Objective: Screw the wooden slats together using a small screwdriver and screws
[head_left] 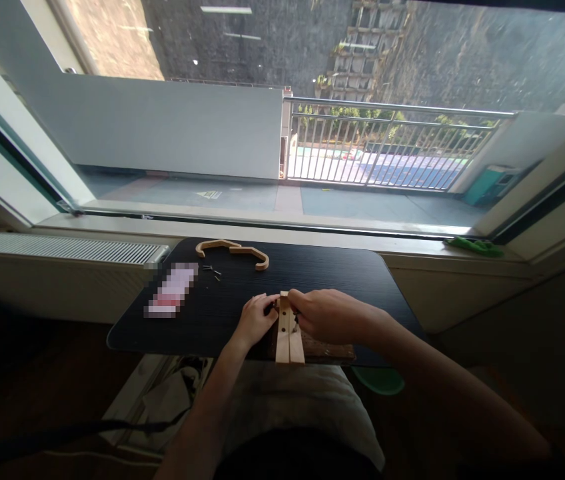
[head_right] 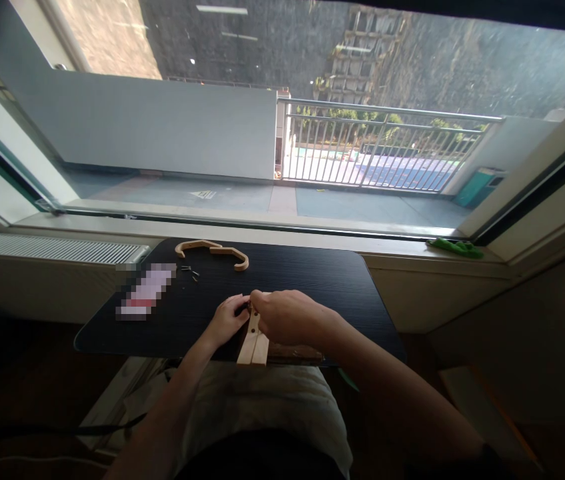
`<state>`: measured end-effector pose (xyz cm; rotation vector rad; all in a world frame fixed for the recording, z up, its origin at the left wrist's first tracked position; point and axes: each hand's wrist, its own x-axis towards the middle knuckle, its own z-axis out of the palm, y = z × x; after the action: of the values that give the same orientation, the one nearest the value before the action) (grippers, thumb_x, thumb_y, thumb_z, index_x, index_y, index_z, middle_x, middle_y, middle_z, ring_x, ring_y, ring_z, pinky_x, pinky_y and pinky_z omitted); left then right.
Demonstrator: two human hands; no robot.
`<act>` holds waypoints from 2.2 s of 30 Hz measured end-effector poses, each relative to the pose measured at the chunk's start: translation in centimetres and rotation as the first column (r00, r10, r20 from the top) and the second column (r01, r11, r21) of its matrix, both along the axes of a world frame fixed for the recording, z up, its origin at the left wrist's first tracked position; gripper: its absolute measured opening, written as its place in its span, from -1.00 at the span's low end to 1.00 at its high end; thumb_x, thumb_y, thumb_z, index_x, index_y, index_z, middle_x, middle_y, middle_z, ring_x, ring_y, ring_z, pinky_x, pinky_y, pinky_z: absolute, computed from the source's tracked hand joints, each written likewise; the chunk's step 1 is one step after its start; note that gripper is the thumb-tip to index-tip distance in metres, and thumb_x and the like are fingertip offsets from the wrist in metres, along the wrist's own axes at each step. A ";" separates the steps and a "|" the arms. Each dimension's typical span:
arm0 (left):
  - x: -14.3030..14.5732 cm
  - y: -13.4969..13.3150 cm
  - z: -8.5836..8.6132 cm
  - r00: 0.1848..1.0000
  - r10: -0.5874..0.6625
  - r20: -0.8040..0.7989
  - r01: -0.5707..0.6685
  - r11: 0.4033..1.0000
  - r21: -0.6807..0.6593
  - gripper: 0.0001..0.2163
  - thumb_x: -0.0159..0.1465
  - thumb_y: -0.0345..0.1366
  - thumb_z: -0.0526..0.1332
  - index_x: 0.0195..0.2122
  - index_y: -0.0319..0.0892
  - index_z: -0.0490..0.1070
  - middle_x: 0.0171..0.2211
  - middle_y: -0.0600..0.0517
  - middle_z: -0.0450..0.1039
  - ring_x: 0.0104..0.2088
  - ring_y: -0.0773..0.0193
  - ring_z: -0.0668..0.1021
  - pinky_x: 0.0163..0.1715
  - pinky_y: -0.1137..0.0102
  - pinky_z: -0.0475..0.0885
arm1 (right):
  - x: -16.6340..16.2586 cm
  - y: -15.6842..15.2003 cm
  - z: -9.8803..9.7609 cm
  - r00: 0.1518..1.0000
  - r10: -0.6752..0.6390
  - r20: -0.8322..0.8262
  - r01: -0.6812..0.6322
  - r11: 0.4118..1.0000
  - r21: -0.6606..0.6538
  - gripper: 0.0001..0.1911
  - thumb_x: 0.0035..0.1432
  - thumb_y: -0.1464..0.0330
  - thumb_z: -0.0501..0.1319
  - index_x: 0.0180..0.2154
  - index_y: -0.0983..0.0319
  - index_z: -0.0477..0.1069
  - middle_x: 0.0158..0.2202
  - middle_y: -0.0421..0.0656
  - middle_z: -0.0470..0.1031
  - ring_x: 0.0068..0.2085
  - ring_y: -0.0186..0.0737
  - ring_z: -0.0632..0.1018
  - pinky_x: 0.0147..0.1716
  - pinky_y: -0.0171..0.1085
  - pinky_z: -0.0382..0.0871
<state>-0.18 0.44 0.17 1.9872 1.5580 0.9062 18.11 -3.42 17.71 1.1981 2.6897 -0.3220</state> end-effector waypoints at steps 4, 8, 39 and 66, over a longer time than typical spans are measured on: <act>0.2 -0.1 0.6 0.998 -0.010 -0.054 0.011 1.000 0.014 -0.72 0.17 -0.39 0.17 -0.12 -0.09 0.54 -0.16 -0.04 0.57 -0.06 0.06 0.55 0.09 0.11 0.36 | 0.0 0.0 -0.1 1.000 -0.002 -0.003 0.002 1.000 -0.006 -0.80 0.28 0.36 -0.03 -0.11 0.26 0.26 -0.30 -0.04 0.55 -0.36 -0.13 0.56 -0.52 -0.28 0.09; 0.3 -0.3 1.0 0.996 -0.025 -0.080 0.027 0.999 0.022 -0.75 0.18 -0.39 0.15 -0.17 -0.06 0.54 -0.25 0.01 0.56 -0.14 0.13 0.56 0.03 0.20 0.39 | 0.1 0.1 -0.1 1.000 0.028 -0.010 -0.028 1.000 -0.014 -0.81 0.28 0.37 -0.02 -0.11 0.26 0.26 -0.29 -0.03 0.55 -0.35 -0.12 0.55 -0.51 -0.28 0.12; -0.4 -0.9 0.4 0.983 -0.128 -0.129 0.130 0.991 0.010 -0.60 0.27 -0.40 0.03 0.11 -0.09 0.41 0.09 -0.04 0.48 0.17 0.12 0.43 0.26 0.03 0.15 | 0.3 0.3 -0.5 1.000 -0.020 0.021 0.020 1.000 -0.009 -0.79 0.31 0.31 -0.01 -0.10 0.26 0.26 -0.30 -0.02 0.56 -0.37 -0.11 0.53 -0.53 -0.28 0.05; -0.6 0.5 0.7 0.980 -0.185 -0.068 0.184 0.983 -0.020 -0.67 0.18 -0.34 0.15 -0.02 -0.09 0.46 -0.03 -0.03 0.56 0.00 0.12 0.56 0.25 0.03 0.16 | 0.8 0.1 -0.4 1.000 -0.030 -0.005 0.030 0.999 -0.023 -0.78 0.31 0.31 -0.01 -0.09 0.26 0.28 -0.27 -0.02 0.56 -0.36 -0.11 0.53 -0.52 -0.27 0.04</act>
<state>-0.81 0.95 0.90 2.1324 1.3840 0.7581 18.88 -3.32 17.27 1.2342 2.6675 -0.3599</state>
